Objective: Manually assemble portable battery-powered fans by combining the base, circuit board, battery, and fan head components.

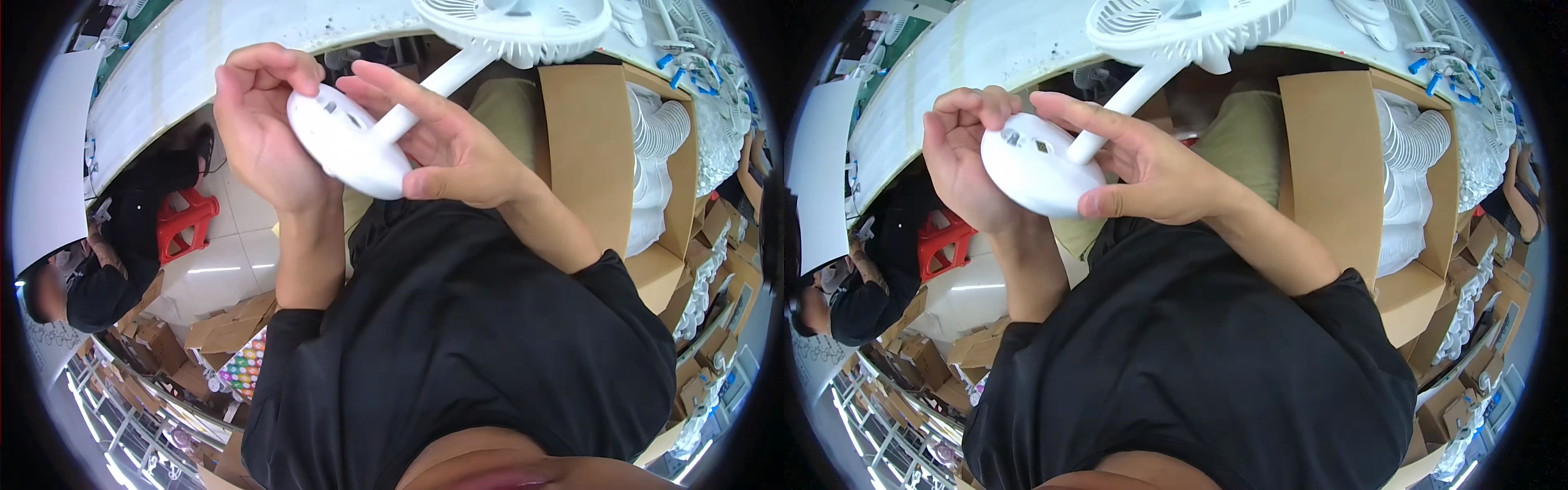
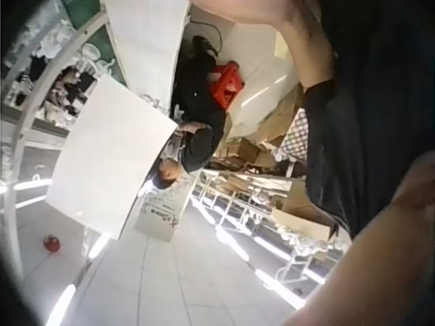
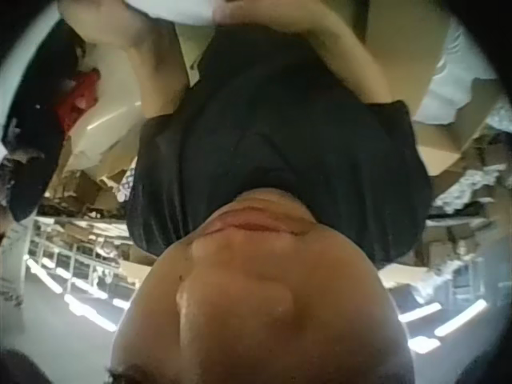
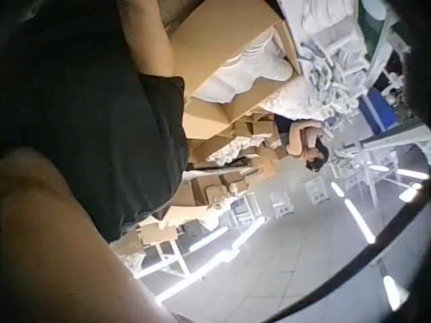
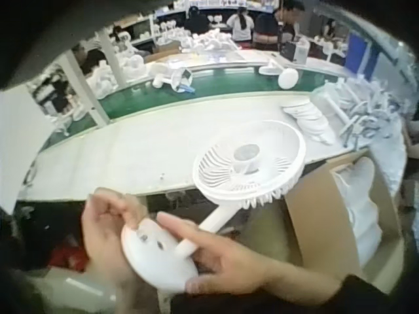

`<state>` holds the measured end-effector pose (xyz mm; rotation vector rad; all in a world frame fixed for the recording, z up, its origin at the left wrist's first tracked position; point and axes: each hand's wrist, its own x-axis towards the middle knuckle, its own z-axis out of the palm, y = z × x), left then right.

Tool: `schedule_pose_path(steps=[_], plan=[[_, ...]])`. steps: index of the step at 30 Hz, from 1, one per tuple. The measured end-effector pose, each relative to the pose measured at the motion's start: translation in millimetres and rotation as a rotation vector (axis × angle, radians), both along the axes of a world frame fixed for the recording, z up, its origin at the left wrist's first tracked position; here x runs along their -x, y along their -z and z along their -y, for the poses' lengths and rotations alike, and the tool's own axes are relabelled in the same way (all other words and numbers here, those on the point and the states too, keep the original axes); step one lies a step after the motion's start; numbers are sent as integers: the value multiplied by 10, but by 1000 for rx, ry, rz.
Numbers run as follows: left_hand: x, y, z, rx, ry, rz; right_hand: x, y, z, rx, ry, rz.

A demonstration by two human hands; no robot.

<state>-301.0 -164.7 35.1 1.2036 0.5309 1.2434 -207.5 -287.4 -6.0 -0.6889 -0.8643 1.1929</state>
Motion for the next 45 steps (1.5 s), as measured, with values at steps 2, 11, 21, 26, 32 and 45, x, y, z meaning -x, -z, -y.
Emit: schedule_pose_path(steps=[2, 11, 21, 26, 32, 45], plan=[[36, 41, 4, 47, 76, 14, 18, -6, 30, 20, -3, 50], [55, 22, 219, -385, 259, -41, 11, -184, 141, 317, -91, -67], [31, -100, 180, -64, 177, 35, 25, -184, 26, 193, -104, -2], [112, -55, 87, -72, 401, 19, 37, -214, 60, 274, -116, -54], [67, -53, 215, -57, 238, 86, 168, -119, 38, 126, 96, 141], [170, -78, 347, -354, 204, -54, 12, -212, 7, 197, -179, -34]])
